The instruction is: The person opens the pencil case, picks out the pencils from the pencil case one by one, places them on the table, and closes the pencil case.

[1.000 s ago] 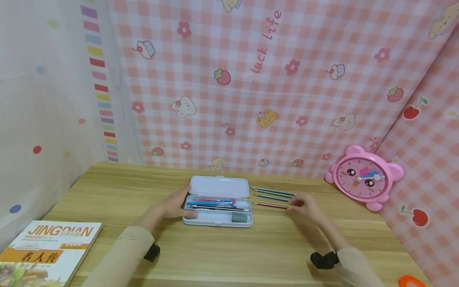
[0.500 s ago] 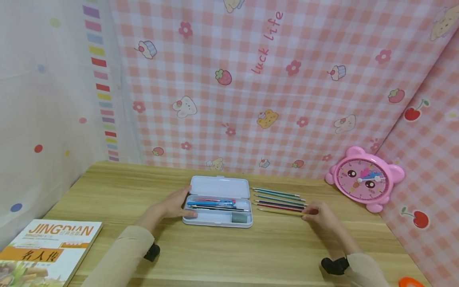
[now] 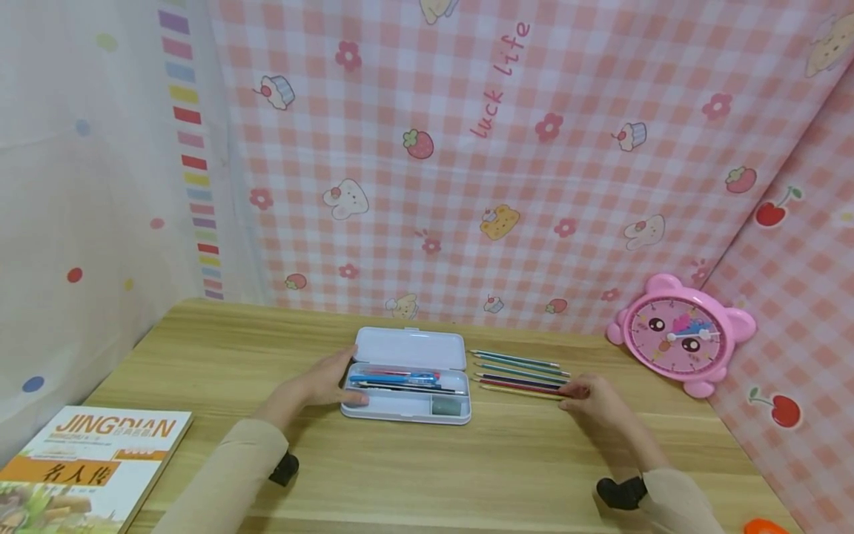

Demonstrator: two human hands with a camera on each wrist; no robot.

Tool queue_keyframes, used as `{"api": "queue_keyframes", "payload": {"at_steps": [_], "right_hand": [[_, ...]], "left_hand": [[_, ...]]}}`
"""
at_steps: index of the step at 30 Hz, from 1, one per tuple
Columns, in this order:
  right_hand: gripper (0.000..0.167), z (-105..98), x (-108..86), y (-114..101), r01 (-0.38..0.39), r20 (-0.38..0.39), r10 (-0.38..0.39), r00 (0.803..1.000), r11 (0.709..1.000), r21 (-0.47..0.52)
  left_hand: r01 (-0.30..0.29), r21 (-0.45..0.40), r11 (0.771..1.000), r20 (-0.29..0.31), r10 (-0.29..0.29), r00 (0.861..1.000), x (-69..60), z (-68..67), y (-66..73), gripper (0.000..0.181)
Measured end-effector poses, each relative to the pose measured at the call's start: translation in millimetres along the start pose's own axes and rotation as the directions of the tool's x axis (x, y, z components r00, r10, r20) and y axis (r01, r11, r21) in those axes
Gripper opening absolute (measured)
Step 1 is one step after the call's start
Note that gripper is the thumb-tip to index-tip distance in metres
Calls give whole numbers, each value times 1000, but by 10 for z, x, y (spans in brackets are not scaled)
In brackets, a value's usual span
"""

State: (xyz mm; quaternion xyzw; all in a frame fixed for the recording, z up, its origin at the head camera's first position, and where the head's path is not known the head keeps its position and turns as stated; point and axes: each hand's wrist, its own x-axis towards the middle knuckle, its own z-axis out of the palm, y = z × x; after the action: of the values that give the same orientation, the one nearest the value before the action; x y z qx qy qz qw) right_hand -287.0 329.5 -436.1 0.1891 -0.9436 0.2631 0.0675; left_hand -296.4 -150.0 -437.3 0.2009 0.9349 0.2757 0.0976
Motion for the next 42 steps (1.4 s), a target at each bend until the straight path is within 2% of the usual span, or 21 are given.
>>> {"api": "queue_keyframes", "payload": {"at_steps": [5,10,13,16,20,24,27,30,37,42], "right_hand": [[20,57,116,-170,-73,2,73,997,997,30],[27,184,327,-488,-58,35,56,998,996,74],[25,302,452,-718,14,77,-22,997,994,104],[18,438,557,-936,115,112,-129,985,986,124],[16,591,683,-1190,220,174,-240,955,967,127],[20,675,782,-1370,261,270,-282,921,959,109],[21,711,824,-1436,248,355,-270,895,963,108],[19,728,837,-1469,225,400,-251,881,968,112],[11,764,851,-1488,272,377,-302,876,953,131],[8,771,847,-1504,268,375,-299,877,954,134]], "left_hand": [[6,1,1000,1,-6,1000,-12,-10,-9,106],[21,-2,1000,7,-21,1000,-41,-24,-4,106],[21,1,1000,5,-21,1000,-45,-27,-8,106],[10,12,1000,1,-10,1000,-34,-20,-20,105],[7,11,1000,9,-7,1000,-24,-16,-11,106],[14,8,1000,18,-14,1000,-13,-16,15,106],[14,9,1000,20,-15,1000,-1,-8,20,106],[17,2,1000,22,-17,1000,6,-1,13,106],[29,-8,1000,19,-29,999,0,-5,-5,106],[35,-2,999,21,-35,999,-9,-16,3,106]]}}
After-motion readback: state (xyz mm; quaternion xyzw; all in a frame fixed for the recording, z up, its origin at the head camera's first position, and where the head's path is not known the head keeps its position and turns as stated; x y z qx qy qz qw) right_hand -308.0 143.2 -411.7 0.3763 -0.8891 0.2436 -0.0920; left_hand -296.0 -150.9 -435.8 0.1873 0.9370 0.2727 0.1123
